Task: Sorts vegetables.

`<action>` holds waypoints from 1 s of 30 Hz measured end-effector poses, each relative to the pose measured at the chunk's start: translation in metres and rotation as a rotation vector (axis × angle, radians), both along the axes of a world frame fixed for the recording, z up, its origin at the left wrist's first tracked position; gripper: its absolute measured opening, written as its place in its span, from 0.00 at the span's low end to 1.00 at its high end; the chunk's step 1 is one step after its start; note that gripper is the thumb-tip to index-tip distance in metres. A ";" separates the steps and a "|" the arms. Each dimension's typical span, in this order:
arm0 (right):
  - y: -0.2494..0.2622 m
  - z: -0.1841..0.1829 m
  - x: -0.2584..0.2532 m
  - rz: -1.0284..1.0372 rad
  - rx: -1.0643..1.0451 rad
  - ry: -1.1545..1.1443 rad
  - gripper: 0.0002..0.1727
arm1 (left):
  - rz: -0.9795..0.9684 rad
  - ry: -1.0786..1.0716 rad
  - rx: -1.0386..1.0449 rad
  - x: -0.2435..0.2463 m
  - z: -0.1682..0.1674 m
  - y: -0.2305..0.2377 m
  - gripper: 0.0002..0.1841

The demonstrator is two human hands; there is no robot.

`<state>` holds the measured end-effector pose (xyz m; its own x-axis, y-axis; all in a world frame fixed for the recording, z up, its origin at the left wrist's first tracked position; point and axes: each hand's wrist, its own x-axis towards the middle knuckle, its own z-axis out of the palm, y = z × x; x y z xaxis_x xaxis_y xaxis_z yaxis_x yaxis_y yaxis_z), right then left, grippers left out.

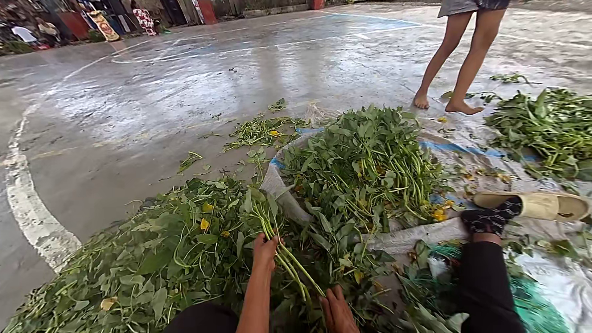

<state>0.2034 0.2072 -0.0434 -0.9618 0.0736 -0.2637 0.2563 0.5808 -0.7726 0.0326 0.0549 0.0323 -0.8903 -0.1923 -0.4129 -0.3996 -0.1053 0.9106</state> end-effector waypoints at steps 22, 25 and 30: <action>0.096 0.048 -0.032 0.289 0.146 -0.385 0.23 | 0.181 0.092 -0.015 0.000 0.013 -0.005 0.20; 0.076 0.025 -0.055 0.296 0.404 -0.428 0.25 | 0.004 0.069 -0.109 0.007 0.011 0.013 0.20; 0.086 -0.018 -0.069 0.277 0.645 -0.392 0.21 | -0.062 -0.016 0.033 0.012 0.008 0.024 0.14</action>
<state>0.1349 0.2935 -0.0612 -0.8138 0.0992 -0.5726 0.2208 0.9642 -0.1468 0.0445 0.0786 0.0401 -0.8931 -0.1231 -0.4326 -0.4210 -0.1096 0.9004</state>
